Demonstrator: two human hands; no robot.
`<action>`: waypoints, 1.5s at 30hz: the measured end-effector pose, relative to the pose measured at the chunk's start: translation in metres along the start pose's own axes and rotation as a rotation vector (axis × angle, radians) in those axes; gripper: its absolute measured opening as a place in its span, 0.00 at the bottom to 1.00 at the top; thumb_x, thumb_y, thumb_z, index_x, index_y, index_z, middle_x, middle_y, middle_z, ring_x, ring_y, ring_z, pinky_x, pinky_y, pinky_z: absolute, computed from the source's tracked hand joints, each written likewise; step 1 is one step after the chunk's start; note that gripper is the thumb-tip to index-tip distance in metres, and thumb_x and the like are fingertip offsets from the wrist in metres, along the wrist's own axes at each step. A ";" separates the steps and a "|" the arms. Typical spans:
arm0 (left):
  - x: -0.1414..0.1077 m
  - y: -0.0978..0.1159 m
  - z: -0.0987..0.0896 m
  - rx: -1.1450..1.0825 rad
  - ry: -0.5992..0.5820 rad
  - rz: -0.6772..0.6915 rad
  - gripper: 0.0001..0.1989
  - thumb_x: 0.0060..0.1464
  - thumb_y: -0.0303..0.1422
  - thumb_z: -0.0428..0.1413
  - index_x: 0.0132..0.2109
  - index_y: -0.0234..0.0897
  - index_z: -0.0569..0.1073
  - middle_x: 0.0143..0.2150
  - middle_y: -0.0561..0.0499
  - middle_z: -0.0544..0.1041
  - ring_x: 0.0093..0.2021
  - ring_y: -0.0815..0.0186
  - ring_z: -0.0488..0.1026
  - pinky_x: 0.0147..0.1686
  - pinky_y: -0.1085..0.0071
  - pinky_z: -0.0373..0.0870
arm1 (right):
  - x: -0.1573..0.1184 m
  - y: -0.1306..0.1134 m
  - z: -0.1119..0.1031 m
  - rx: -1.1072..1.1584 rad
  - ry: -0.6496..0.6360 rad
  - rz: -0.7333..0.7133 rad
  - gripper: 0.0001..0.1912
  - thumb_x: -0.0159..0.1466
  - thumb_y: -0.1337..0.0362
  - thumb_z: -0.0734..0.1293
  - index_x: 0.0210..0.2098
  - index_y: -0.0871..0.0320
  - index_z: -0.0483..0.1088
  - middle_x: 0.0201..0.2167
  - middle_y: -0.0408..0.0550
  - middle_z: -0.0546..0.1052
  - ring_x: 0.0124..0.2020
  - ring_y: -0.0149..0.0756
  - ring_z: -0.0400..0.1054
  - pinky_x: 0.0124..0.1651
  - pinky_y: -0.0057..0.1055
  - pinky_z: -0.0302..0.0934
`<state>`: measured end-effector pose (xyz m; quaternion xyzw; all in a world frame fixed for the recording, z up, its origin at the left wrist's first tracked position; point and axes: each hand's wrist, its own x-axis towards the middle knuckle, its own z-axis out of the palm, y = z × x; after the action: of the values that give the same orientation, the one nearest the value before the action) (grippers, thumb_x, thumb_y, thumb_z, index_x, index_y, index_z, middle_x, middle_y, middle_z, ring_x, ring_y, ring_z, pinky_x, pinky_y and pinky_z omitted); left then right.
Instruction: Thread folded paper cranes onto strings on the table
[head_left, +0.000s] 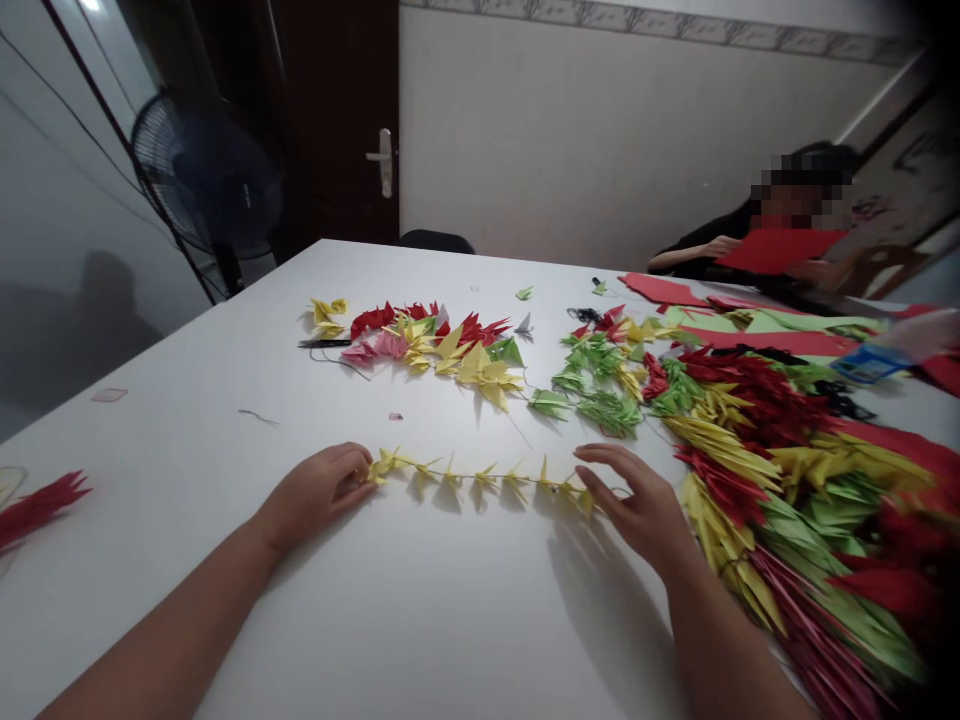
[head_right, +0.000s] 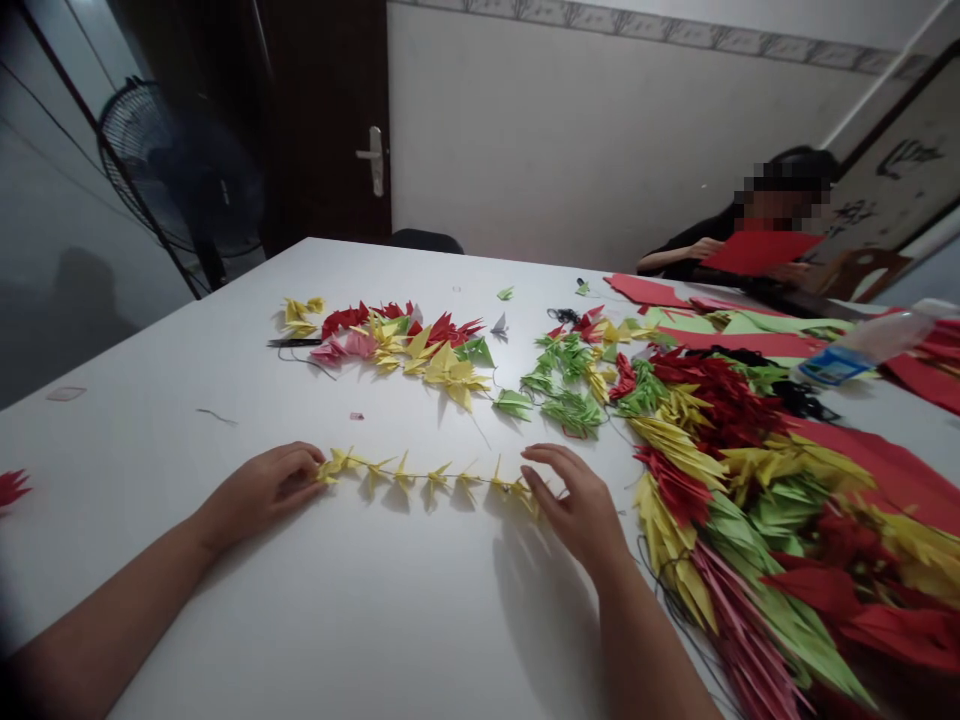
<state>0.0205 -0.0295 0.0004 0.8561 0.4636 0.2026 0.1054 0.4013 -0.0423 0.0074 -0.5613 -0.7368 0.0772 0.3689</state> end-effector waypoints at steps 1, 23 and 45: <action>0.001 -0.001 0.000 -0.011 -0.003 -0.014 0.08 0.55 0.37 0.48 0.32 0.38 0.65 0.39 0.50 0.72 0.33 0.69 0.69 0.34 0.72 0.67 | 0.000 0.006 -0.008 0.039 -0.038 0.072 0.14 0.60 0.55 0.60 0.38 0.56 0.69 0.41 0.53 0.73 0.43 0.41 0.68 0.41 0.35 0.66; 0.005 -0.025 -0.004 -0.719 0.191 -0.520 0.21 0.40 0.48 0.59 0.35 0.38 0.66 0.32 0.50 0.75 0.34 0.64 0.73 0.32 0.69 0.70 | 0.001 0.020 -0.016 -0.072 -0.313 0.199 0.09 0.54 0.60 0.58 0.24 0.57 0.66 0.23 0.44 0.71 0.25 0.33 0.64 0.28 0.29 0.60; -0.009 -0.021 -0.014 0.102 0.254 -0.207 0.21 0.50 0.45 0.51 0.49 0.40 0.67 0.46 0.46 0.70 0.48 0.60 0.66 0.47 0.63 0.64 | -0.002 0.036 -0.008 -0.084 -0.245 0.189 0.11 0.54 0.58 0.59 0.29 0.55 0.69 0.22 0.44 0.74 0.22 0.35 0.66 0.26 0.30 0.61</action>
<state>-0.0060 -0.0257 0.0034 0.7756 0.5684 0.2736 0.0226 0.4339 -0.0333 -0.0068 -0.6292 -0.7229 0.1487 0.2437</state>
